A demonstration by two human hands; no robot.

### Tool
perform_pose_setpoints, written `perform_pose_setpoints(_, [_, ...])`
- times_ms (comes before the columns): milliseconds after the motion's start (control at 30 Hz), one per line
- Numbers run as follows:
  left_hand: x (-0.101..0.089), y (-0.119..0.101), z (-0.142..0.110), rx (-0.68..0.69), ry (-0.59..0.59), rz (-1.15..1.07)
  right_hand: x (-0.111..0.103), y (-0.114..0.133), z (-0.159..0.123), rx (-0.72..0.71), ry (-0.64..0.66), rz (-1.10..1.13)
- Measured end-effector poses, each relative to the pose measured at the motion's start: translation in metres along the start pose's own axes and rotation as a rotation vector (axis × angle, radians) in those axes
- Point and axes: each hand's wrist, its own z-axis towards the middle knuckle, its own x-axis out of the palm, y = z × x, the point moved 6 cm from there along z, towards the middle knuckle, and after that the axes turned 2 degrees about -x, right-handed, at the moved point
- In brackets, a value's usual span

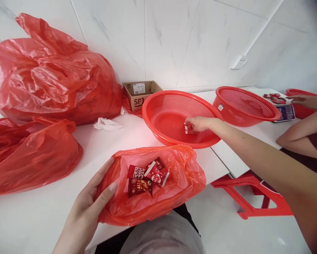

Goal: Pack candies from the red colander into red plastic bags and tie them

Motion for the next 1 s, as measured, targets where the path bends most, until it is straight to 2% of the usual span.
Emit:
perform_pose_setpoints(133, [0.0, 0.002, 0.001, -0.012, 0.013, -0.023, 0.001, 0.004, -0.001, -0.018, 0.038, 0.022])
perform_pose_setpoints(333, [-0.002, 0.001, 0.001, 0.007, -0.016, -0.006, -0.007, 0.005, -0.003, -0.055, -0.018, 0.088])
perform_pose_setpoints(567, [0.0, 0.002, 0.002, -0.013, 0.008, 0.003, 0.003, 0.014, 0.001, -0.139, 0.04, 0.138])
perform_pose_setpoints(633, [-0.001, 0.004, 0.002, -0.021, 0.012, -0.005, -0.005, 0.013, -0.001, -0.144, -0.021, 0.172])
perform_pose_setpoints(733, [-0.003, 0.004, 0.003, -0.024, 0.002, 0.0, -0.028, 0.021, -0.017, -0.174, -0.176, 0.265])
perform_pose_setpoints(800, [-0.003, 0.002, 0.003, -0.018, -0.007, 0.005, -0.043, 0.041, -0.039, -0.293, -0.263, 0.463])
perform_pose_setpoints(867, [-0.001, 0.0, 0.003, -0.018, -0.015, 0.004, -0.053, 0.074, -0.068, -0.493, -0.302, 0.762])
perform_pose_setpoints(933, [0.003, -0.002, 0.002, -0.009, -0.021, 0.006, -0.048, 0.113, -0.098, -0.638, -0.241, 0.912])
perform_pose_setpoints(1000, [0.007, -0.005, 0.001, 0.005, -0.015, 0.011, -0.033, 0.153, -0.122, -0.749, -0.192, 0.856])
